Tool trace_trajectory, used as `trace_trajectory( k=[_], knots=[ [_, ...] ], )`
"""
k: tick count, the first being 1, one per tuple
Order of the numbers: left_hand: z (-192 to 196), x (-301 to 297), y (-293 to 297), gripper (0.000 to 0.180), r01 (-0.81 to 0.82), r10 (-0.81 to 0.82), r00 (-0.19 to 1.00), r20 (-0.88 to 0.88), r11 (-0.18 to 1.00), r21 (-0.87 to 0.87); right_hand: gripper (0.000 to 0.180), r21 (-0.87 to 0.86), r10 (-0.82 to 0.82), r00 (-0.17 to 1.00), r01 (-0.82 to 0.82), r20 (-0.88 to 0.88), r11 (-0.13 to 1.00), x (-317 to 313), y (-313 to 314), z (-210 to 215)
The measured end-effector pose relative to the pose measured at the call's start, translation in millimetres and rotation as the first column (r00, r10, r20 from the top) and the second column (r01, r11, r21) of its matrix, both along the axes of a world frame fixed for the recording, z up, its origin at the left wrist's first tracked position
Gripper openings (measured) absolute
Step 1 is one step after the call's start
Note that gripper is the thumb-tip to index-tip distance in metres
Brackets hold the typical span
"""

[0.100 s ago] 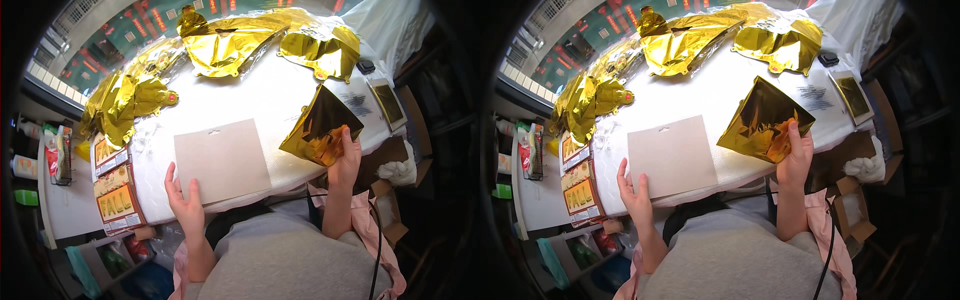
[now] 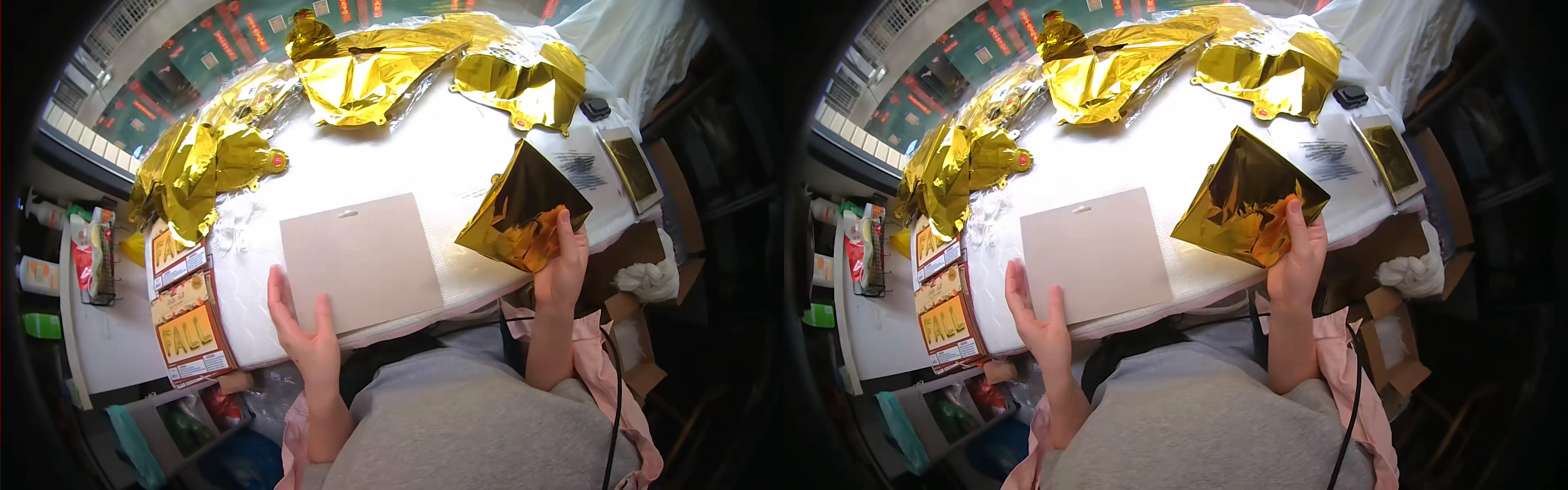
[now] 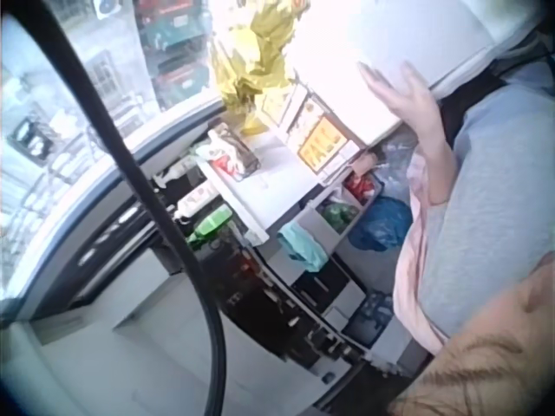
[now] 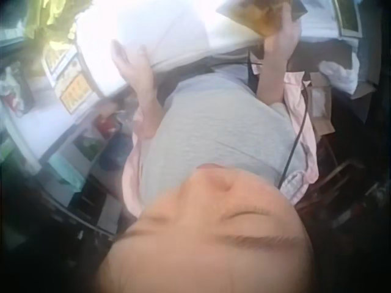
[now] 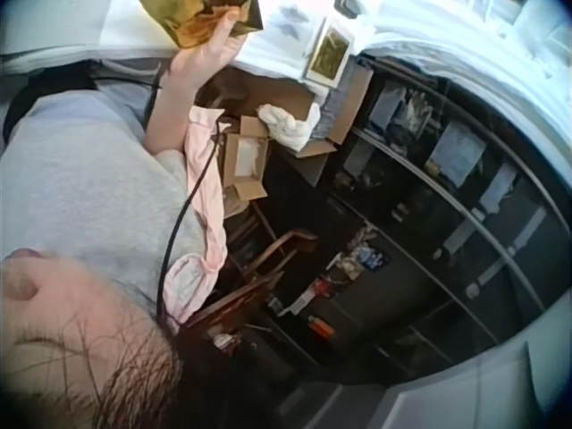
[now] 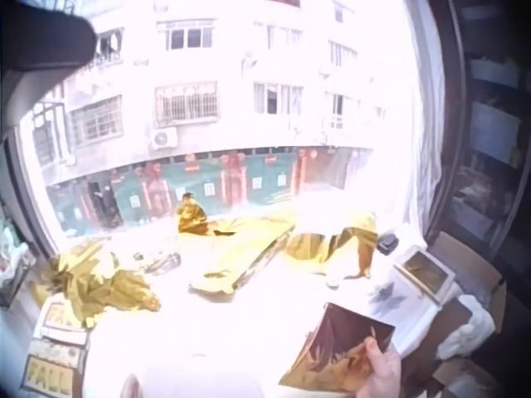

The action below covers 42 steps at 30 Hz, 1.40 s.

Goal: The person folds a foil balloon, places it onto a cardboard insert, and slides them into a plastic packaging sleeve. The person then takes a plastic straw from a box and inserts it into the sleeve.

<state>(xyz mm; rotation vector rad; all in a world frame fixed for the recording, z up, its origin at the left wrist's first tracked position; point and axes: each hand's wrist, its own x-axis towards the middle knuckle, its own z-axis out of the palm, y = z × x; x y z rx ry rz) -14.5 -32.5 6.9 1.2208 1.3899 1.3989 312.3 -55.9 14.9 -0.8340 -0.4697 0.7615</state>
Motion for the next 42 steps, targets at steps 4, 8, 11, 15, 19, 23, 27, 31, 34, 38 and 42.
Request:
trace_trajectory(
  k=[4,8,11,15,19,23,27,31,34,38,42],
  knots=[
    [11,-7,-8,0.060,0.200,-0.013,0.658,-0.753,0.967,0.158,0.017,-0.018,-0.003,1.000,0.003,-0.022,1.000,-6,5,-2],
    [17,-16,-16,0.048,0.427,-0.386,0.566,-0.728,0.893,-0.142,0.020,-0.026,0.068,0.997,-0.068,0.026,0.997,-17,10,-5],
    [18,-33,1,0.040,0.328,-0.247,0.643,-0.725,0.944,-0.030,0.020,-0.033,0.107,0.994,-0.106,0.033,0.994,-18,10,-6],
    [21,-62,60,0.023,-0.059,0.127,0.767,-0.629,0.990,0.127,0.021,-0.018,0.126,0.991,-0.126,0.044,0.992,-18,9,-4],
    [14,-81,106,0.018,-0.277,0.176,0.630,-0.757,0.961,-0.007,0.019,-0.040,0.105,0.994,-0.103,0.039,0.994,-22,10,-8],
    [6,-90,108,0.021,-0.243,0.202,0.711,-0.674,0.969,0.035,0.019,-0.056,0.116,0.992,-0.113,0.057,0.992,-20,6,-13],
    [29,-87,57,0.016,-0.181,0.107,0.853,-0.512,0.979,-0.096,0.018,-0.042,0.072,0.996,-0.070,0.049,0.997,-23,9,-12],
    [62,-80,7,0.012,0.117,-0.155,0.897,-0.415,0.986,-0.117,0.017,-0.062,0.050,0.997,-0.046,0.064,0.997,-26,12,-3],
    [74,-59,12,0.010,0.341,-0.313,0.875,-0.370,0.940,0.011,0.021,-0.062,0.160,0.986,-0.157,0.040,0.986,-24,11,-5],
    [48,-9,36,0.012,0.509,-0.502,0.817,-0.284,0.859,-0.054,0.021,-0.073,0.243,0.970,-0.241,0.009,0.968,-43,13,5],
    [31,2,37,0.013,0.498,-0.497,0.793,-0.353,0.862,-0.095,0.022,-0.161,0.362,0.932,-0.361,-0.019,0.919,-61,11,13]
  ],
)
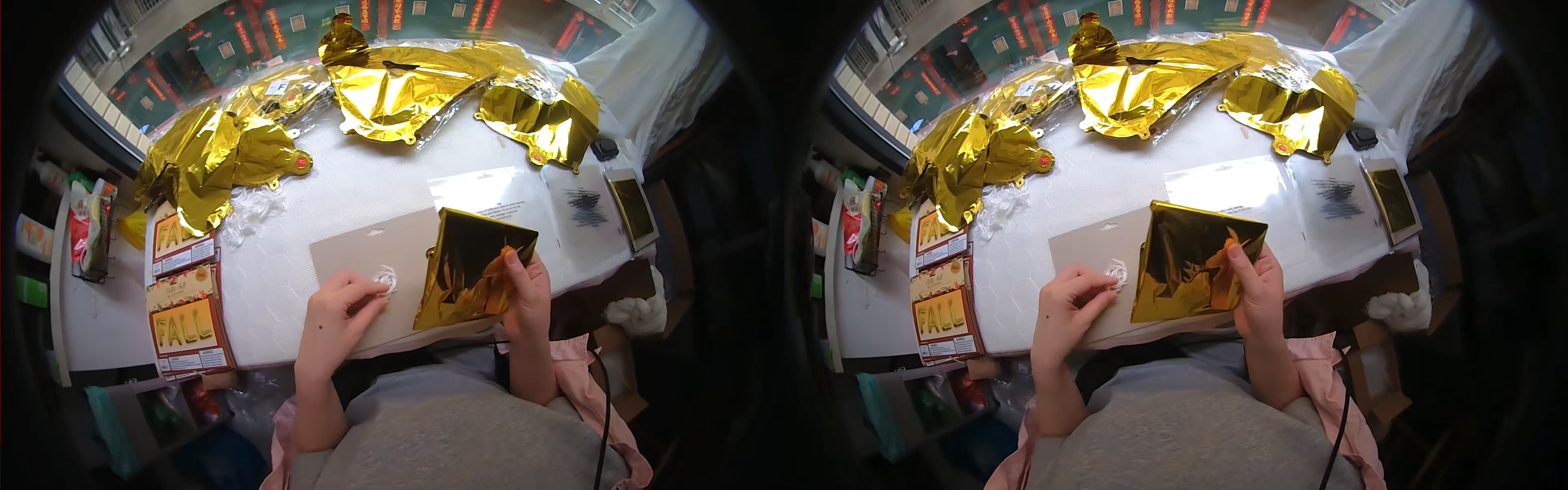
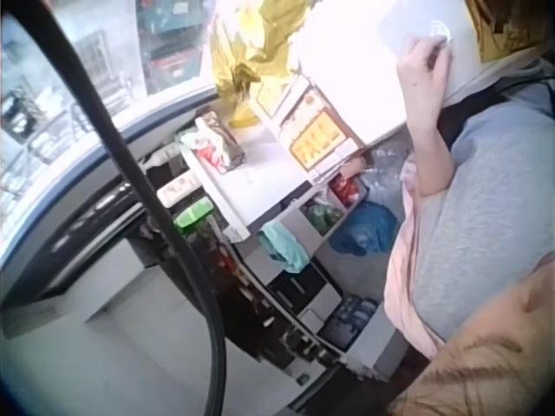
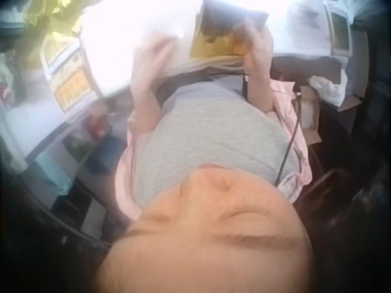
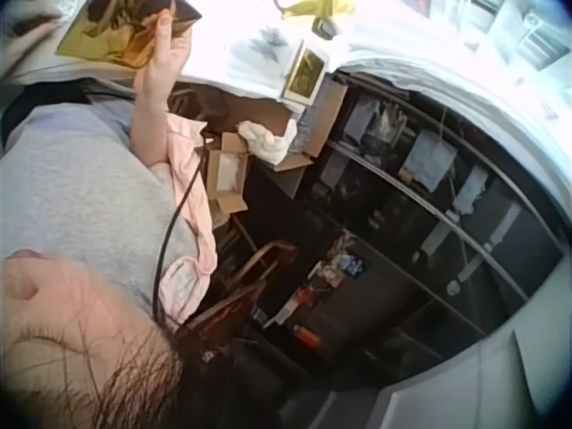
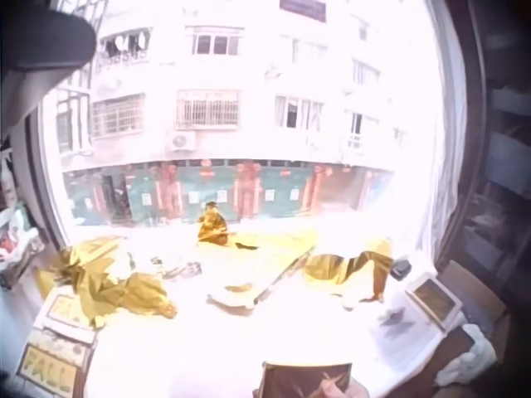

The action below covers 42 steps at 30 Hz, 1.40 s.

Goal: The person folds a foil balloon, places it onto a cardboard insert, and slides them into a plastic packaging sleeve. The person then takes a plastic straw from a box and inserts it into the sleeve.

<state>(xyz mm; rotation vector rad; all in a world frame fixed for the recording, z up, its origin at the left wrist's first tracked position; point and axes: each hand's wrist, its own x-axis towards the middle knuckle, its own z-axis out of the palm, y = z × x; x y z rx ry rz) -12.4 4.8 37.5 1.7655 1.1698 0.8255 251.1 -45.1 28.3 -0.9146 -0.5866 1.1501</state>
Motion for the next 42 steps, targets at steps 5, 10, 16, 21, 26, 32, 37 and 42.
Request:
trace_trajectory(
  k=[5,10,16,21,26,32,37,42],
  knots=[
    [5,-36,-9,0.014,-0.148,0.146,0.987,0.074,0.989,0.028,0.030,-0.137,0.249,0.963,-0.234,0.105,0.963,-18,7,8],
    [10,-28,-20,0.031,-0.336,0.328,0.941,0.080,0.933,0.131,0.035,-0.169,0.329,0.933,-0.303,0.150,0.938,-52,31,5],
    [-7,16,-23,0.065,0.029,0.142,0.865,-0.481,0.943,0.331,0.037,-0.208,0.282,0.885,-0.217,0.370,0.954,-65,41,-8],
    [-30,22,-13,0.074,0.112,0.090,0.827,-0.554,0.941,0.320,0.040,-0.182,0.210,0.780,-0.125,0.590,0.975,-66,43,-16],
    [-33,19,-8,0.074,0.118,0.081,0.839,-0.538,0.938,0.325,0.040,-0.209,0.216,0.480,-0.069,0.850,0.976,-55,41,-1],
    [-33,21,-6,0.077,0.153,0.099,0.795,-0.599,0.922,0.356,0.043,0.060,-0.067,0.189,0.045,0.980,0.997,-56,41,-6],
    [-25,21,-1,0.072,0.163,0.083,0.845,-0.528,0.901,0.403,0.046,0.053,-0.051,0.014,-0.250,0.999,0.967,-54,40,-22],
    [0,-1,-16,0.052,-0.222,0.281,0.933,-0.223,0.941,0.257,0.048,0.026,-0.013,0.050,-0.253,0.999,0.967,-52,41,-22]
  ],
)
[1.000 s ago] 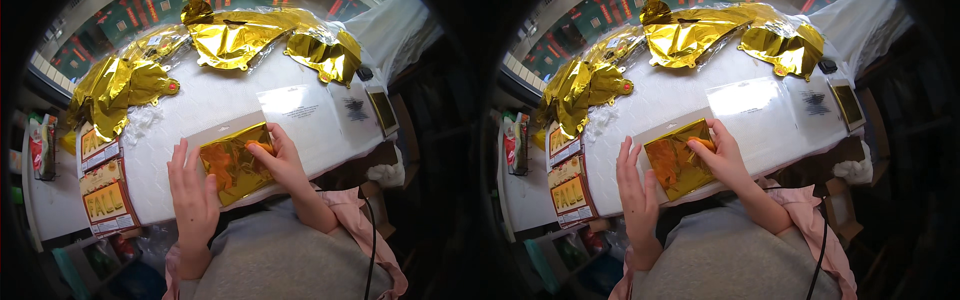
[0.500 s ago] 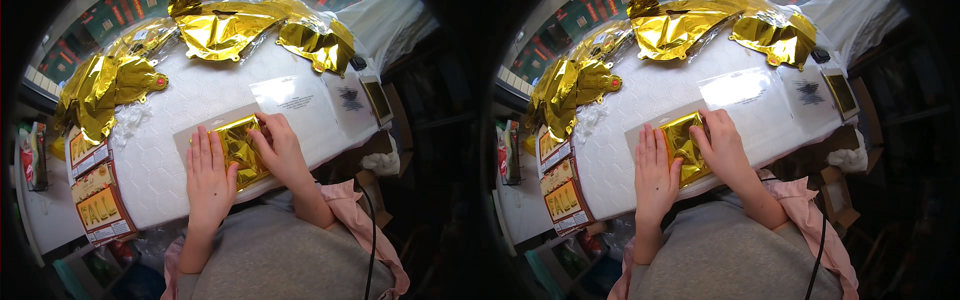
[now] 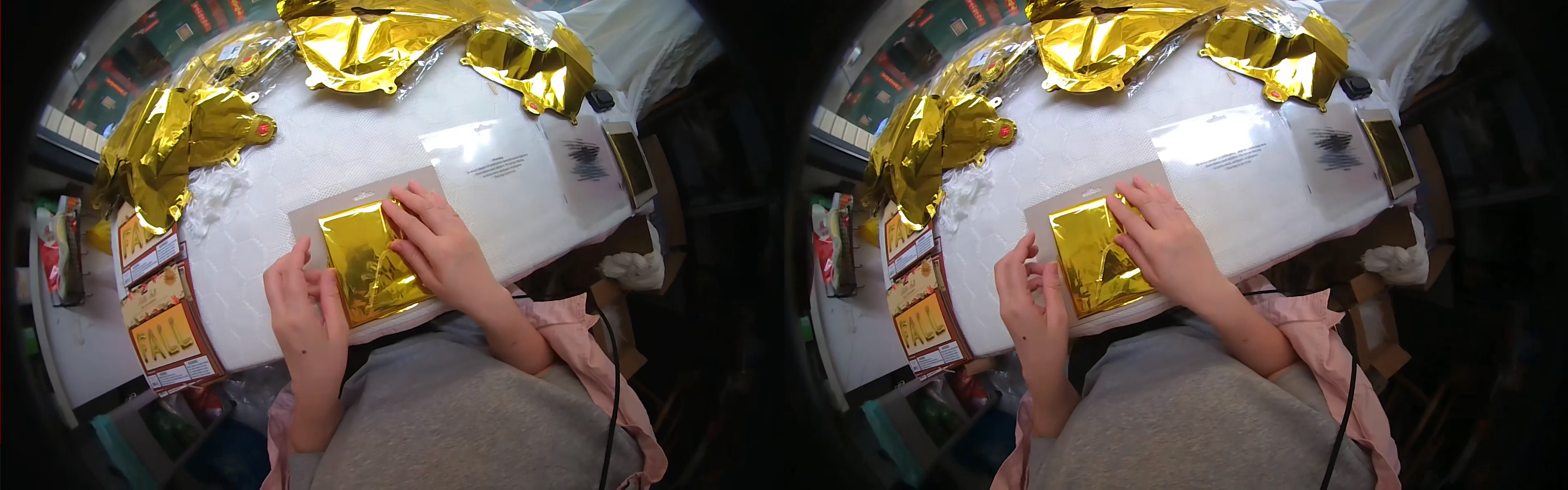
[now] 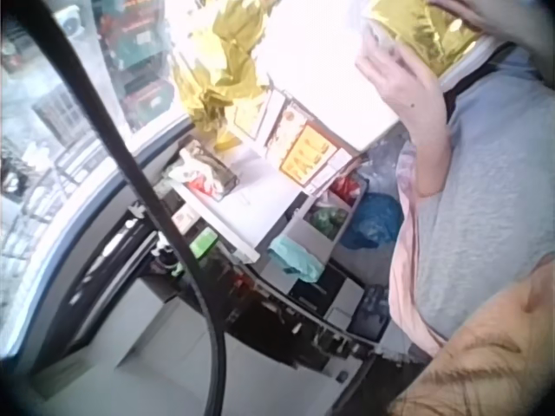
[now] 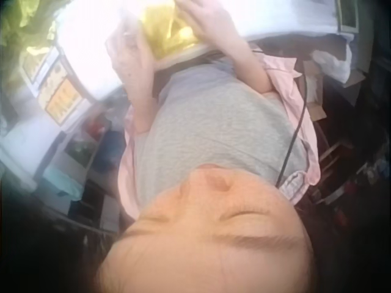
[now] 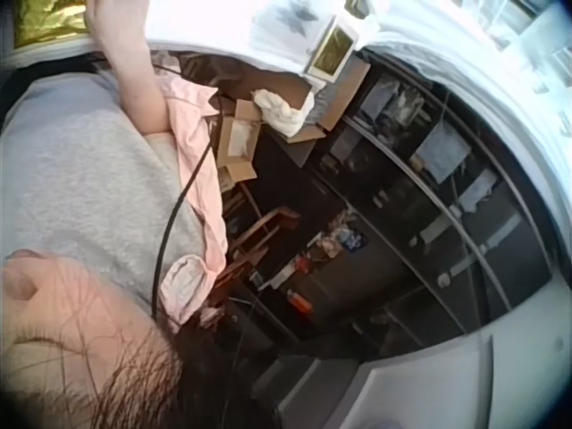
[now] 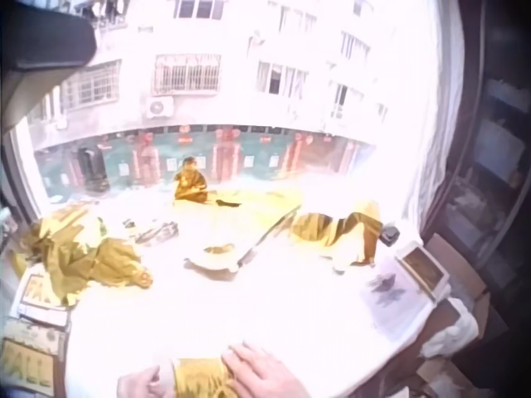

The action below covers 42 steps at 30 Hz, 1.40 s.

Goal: The person folds a foil balloon, places it onto a cardboard insert, and slides them into a plastic packaging sleeve. The person then takes a plastic straw from a box and inserts it into the sleeve.

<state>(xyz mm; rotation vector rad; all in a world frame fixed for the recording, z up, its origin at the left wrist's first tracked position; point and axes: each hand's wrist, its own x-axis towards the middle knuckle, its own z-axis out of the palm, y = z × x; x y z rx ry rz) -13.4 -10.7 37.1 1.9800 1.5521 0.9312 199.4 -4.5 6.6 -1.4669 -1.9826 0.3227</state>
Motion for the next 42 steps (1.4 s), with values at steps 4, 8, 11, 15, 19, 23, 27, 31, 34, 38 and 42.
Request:
trace_trajectory(
  k=[4,8,11,15,19,23,27,31,34,38,42],
  knots=[
    [-8,-7,0,0.044,-0.101,0.134,0.977,0.166,0.976,-0.192,0.048,0.003,0.037,0.999,-0.037,-0.003,0.999,0,1,0],
    [-13,2,1,0.049,-0.074,0.146,0.950,0.276,0.964,-0.254,0.049,0.003,0.054,0.998,-0.054,0.010,0.999,1,0,-2],
    [-15,5,2,0.051,-0.099,0.168,0.934,0.314,0.969,-0.226,0.051,0.001,0.061,0.998,-0.061,0.011,0.998,1,1,-2],
    [-17,7,4,0.051,-0.112,0.174,0.921,0.349,0.975,-0.190,0.057,-0.033,0.120,0.993,-0.119,0.020,0.992,3,7,7],
    [-23,6,6,0.047,-0.088,0.121,0.946,0.300,0.989,-0.121,0.063,-0.070,0.153,0.982,-0.145,0.115,0.987,3,7,9],
    [-24,7,7,0.041,-0.075,0.095,0.954,0.284,0.994,-0.082,0.065,-0.081,0.140,0.961,-0.124,0.238,0.989,3,5,9],
    [-25,2,13,0.033,-0.001,-0.008,0.991,0.131,0.998,0.070,0.067,-0.082,0.135,0.964,-0.119,0.231,0.989,2,5,5],
    [-26,-1,18,0.029,0.012,-0.020,0.996,0.092,0.997,0.079,0.069,-0.069,0.101,0.946,-0.084,0.307,0.994,0,5,2],
    [-26,-4,18,0.027,0.011,-0.019,0.998,0.064,0.994,0.110,0.069,-0.077,0.100,0.942,-0.079,0.319,0.994,-2,5,3],
    [-14,-1,14,0.027,-0.018,0.017,1.000,0.021,0.999,0.051,0.069,-0.069,0.090,0.944,-0.072,0.318,0.995,-2,5,2],
    [-5,10,10,0.041,0.109,-0.082,0.978,-0.190,0.984,0.139,0.069,-0.070,0.088,0.944,-0.069,0.319,0.995,-2,5,2]
  ],
)
